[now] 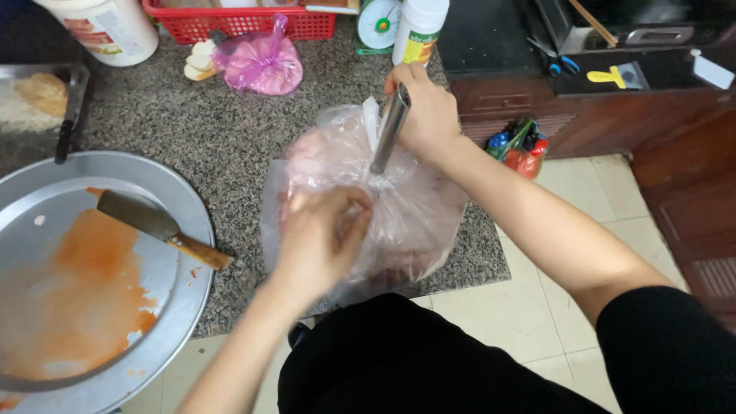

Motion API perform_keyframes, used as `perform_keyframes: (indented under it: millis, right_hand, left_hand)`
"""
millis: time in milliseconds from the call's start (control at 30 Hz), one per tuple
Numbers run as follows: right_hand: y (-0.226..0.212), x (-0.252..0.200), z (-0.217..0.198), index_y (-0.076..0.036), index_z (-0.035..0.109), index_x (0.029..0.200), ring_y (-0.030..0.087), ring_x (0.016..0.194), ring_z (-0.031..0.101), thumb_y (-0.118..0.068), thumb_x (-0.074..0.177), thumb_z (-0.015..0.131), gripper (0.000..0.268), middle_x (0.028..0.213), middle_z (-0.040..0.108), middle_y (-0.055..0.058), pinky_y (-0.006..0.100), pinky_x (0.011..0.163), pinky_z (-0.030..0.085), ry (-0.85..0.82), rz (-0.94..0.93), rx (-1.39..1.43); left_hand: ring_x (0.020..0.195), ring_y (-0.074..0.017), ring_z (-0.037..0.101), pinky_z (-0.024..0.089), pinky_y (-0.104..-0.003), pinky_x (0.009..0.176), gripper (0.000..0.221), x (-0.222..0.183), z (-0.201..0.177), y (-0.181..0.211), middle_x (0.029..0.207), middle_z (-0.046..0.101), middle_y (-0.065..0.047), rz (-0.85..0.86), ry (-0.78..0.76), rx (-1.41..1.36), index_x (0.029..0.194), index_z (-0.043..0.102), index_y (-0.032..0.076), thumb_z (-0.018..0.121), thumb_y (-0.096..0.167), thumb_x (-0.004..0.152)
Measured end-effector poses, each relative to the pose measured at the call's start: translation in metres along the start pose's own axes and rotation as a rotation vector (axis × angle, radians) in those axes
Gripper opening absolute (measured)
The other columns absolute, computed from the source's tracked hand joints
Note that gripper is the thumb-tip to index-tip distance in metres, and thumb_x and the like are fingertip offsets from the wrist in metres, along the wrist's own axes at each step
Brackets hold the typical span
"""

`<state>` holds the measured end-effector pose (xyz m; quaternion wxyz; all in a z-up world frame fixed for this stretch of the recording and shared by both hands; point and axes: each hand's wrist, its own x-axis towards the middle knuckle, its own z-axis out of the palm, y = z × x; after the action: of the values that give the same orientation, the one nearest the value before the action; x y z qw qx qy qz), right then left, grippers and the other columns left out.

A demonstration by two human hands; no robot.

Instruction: The person prepares a large vertical stack of marinated meat by placing it into a large plastic bag, tying the bag around the central skewer, and then washing kitchen items in a sink.

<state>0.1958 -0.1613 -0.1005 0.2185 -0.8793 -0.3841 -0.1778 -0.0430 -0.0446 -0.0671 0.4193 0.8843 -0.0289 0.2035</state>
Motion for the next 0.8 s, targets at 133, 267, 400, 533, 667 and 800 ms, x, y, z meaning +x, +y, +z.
perform_keyframes:
  millis: [133, 267, 400, 533, 667, 800]
  right_hand:
    - [-0.007, 0.005, 0.014, -0.01, 0.052, 0.098, 0.044, 0.085, 0.064, -0.015, 0.084, 0.075, 0.028, 0.102, 0.06, 0.018, 0.054, 0.069, 0.048, 0.042, 0.115, 0.169]
    - [0.013, -0.002, 0.048, -0.006, 0.052, 0.094, 0.045, 0.093, 0.062, -0.019, 0.083, 0.082, 0.034, 0.096, 0.061, 0.019, 0.052, 0.076, 0.051, 0.143, 0.213, 0.071]
    - [0.021, -0.01, 0.052, -0.006, 0.056, 0.095, 0.044, 0.099, 0.064, -0.005, 0.08, 0.071, 0.022, 0.102, 0.066, 0.018, 0.05, 0.082, 0.052, 0.137, 0.35, 0.003]
    - [0.037, -0.012, 0.059, -0.003, 0.064, 0.095, 0.044, 0.095, 0.067, -0.004, 0.076, 0.07, 0.02, 0.096, 0.07, 0.023, 0.05, 0.08, 0.054, 0.125, 0.398, -0.182]
    - [0.061, -0.013, 0.067, -0.001, 0.072, 0.092, 0.044, 0.09, 0.069, -0.017, 0.084, 0.077, 0.019, 0.09, 0.071, 0.027, 0.051, 0.079, 0.054, 0.151, 0.386, -0.229]
    - [0.072, -0.016, 0.069, -0.001, 0.074, 0.093, 0.042, 0.095, 0.07, -0.023, 0.091, 0.074, 0.022, 0.097, 0.07, 0.028, 0.05, 0.082, 0.054, 0.038, 0.512, -0.229]
  left_hand:
    - [0.081, -0.0291, 0.066, 0.045, -0.042, 0.079, 0.011, -0.029, 0.011, 0.006, 0.085, 0.069, -0.011, 0.039, 0.135, 0.068, 0.103, 0.062, 0.006, 0.067, 0.011, 0.095]
    - [0.079, -0.0281, 0.064, 0.042, -0.042, 0.085, 0.015, -0.051, 0.013, 0.001, 0.086, 0.065, -0.01, 0.013, 0.093, -0.07, 0.102, 0.057, 0.004, 0.067, 0.013, 0.096]
    - [0.081, -0.0285, 0.063, 0.041, -0.043, 0.082, 0.012, -0.059, 0.002, -0.001, 0.092, 0.065, -0.009, 0.118, 0.06, -0.092, 0.102, 0.057, 0.007, 0.066, 0.012, 0.097]
    - [0.09, -0.0285, 0.063, 0.039, -0.044, 0.085, 0.016, -0.067, -0.007, -0.008, 0.099, 0.065, -0.009, 0.243, 0.045, -0.144, 0.108, 0.055, 0.007, 0.065, 0.012, 0.096]
    - [0.09, -0.0264, 0.063, 0.037, -0.045, 0.089, 0.016, -0.073, -0.015, -0.017, 0.098, 0.064, -0.008, 0.279, 0.017, -0.239, 0.11, 0.053, 0.007, 0.062, 0.01, 0.097]
    - [0.092, -0.0266, 0.063, 0.037, -0.045, 0.091, 0.017, -0.079, -0.019, -0.02, 0.099, 0.064, -0.008, 0.271, 0.023, -0.284, 0.113, 0.052, 0.007, 0.062, 0.01, 0.099]
